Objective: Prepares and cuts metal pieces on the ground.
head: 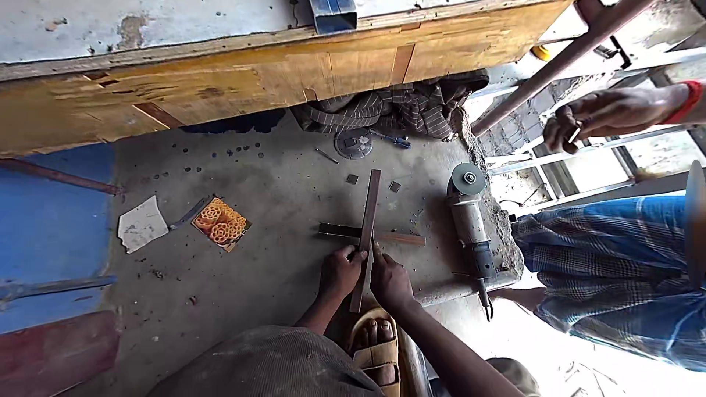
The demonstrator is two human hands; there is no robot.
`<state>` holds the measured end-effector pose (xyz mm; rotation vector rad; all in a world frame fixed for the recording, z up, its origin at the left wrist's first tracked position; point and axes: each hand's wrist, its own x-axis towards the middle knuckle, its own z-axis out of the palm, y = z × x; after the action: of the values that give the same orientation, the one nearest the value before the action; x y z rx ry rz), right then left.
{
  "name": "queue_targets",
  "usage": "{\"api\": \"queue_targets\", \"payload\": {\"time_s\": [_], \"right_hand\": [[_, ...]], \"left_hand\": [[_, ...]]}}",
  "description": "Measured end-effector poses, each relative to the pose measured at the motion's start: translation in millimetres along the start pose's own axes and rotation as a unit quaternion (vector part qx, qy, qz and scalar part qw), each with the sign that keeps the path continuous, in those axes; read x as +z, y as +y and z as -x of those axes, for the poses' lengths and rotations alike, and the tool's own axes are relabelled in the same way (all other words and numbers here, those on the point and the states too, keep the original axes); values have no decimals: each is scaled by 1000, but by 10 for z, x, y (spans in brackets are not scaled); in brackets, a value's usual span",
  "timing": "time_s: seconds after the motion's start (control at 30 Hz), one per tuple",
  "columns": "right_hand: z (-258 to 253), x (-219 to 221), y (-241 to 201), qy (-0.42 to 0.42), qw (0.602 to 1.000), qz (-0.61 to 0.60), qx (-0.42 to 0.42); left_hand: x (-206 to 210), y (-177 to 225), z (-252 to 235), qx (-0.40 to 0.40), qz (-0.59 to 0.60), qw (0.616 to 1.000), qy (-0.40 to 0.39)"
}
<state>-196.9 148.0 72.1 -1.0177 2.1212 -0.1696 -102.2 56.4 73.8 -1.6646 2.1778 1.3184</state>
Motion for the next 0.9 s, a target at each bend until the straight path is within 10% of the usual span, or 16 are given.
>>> {"api": "queue_targets", "payload": {"time_s": [0.27, 0.47, 0.73, 0.9], "right_hand": [[302, -220, -48, -143, 989, 22, -2], [34, -303, -93, -5, 999, -30, 23], [268, -246, 10, -143, 990, 17, -7], [70, -305, -104, -27, 999, -37, 12]], "left_hand": [[46, 49, 5, 5, -28, 999, 19], [40, 60, 13, -3, -18, 1000, 19], [44, 94, 12, -5, -25, 1000, 8], [5, 66, 23, 12, -30, 999, 6]]}}
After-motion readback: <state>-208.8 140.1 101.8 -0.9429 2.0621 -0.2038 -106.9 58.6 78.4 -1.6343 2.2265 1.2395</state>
